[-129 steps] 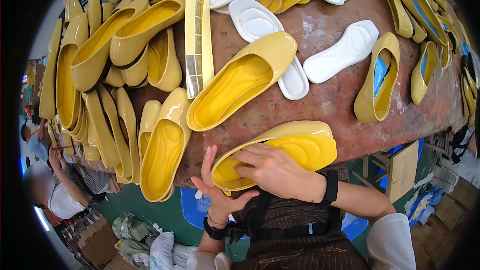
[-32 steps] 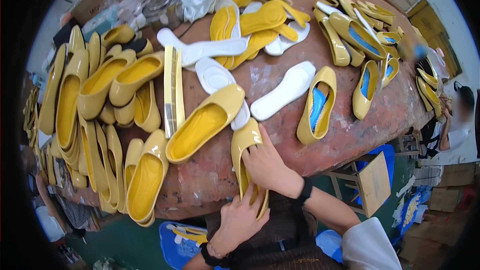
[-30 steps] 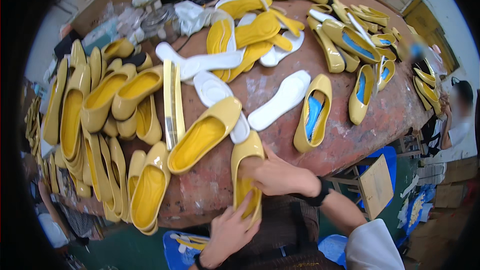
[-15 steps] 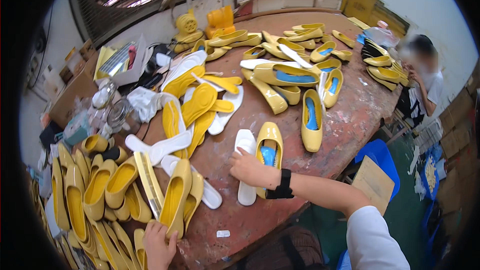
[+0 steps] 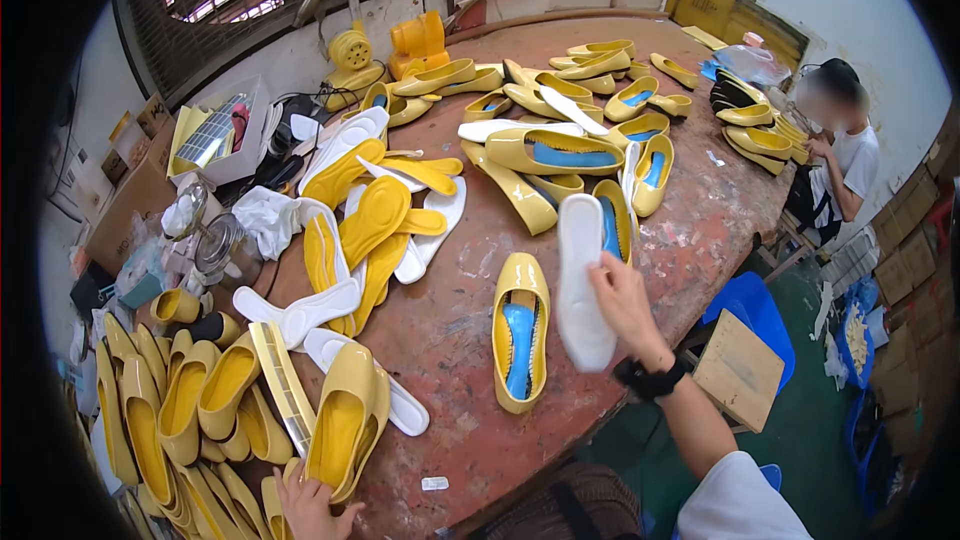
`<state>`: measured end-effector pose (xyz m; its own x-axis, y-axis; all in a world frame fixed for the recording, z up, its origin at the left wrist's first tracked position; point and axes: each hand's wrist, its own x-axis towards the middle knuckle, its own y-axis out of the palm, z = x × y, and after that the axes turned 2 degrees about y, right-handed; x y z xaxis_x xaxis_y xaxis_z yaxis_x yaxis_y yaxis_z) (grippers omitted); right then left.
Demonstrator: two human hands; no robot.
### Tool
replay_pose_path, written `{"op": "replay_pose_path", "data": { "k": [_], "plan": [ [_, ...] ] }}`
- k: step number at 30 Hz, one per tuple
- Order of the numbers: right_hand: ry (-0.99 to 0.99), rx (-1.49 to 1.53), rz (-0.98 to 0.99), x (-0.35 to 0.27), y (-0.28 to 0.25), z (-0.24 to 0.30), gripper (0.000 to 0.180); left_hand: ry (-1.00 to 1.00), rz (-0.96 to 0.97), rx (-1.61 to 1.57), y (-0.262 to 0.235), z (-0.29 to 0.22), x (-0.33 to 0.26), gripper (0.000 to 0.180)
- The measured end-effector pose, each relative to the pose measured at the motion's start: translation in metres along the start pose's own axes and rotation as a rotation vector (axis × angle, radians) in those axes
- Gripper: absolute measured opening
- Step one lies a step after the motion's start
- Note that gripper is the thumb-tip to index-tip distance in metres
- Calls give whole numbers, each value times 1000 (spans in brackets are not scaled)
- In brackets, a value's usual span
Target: The recorder is assembling and cleaning yellow women's flat shoes, inserting insoles and wiping the exterior.
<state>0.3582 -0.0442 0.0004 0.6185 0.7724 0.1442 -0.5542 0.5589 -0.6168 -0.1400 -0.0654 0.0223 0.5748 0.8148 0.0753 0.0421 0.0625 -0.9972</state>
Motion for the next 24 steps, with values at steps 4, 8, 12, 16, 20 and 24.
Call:
{"op": "replay_pose_path", "data": {
  "k": [4, 8, 12, 16, 20, 24],
  "plan": [
    [-72, -286, -16, 26, 0, -57, 22, -188, -40, -217, -3, -61, 22, 41],
    [-188, -259, 2, 18, 7, -62, 18, 275, -271, -479, 25, -167, 75, 46],
    [-369, -230, 79, -25, -13, -34, 11, 381, -276, -429, 68, -208, 149, 34],
    [-516, -272, 251, -69, -44, -12, 9, 255, -437, -393, 74, -173, 193, 12],
    [-805, -174, 397, -84, -45, -5, 13, 154, -443, -379, 65, -143, 207, 77],
    [-399, -31, 406, -79, -47, -3, 13, 415, -299, -176, 60, -139, 204, 40]
  ]
}}
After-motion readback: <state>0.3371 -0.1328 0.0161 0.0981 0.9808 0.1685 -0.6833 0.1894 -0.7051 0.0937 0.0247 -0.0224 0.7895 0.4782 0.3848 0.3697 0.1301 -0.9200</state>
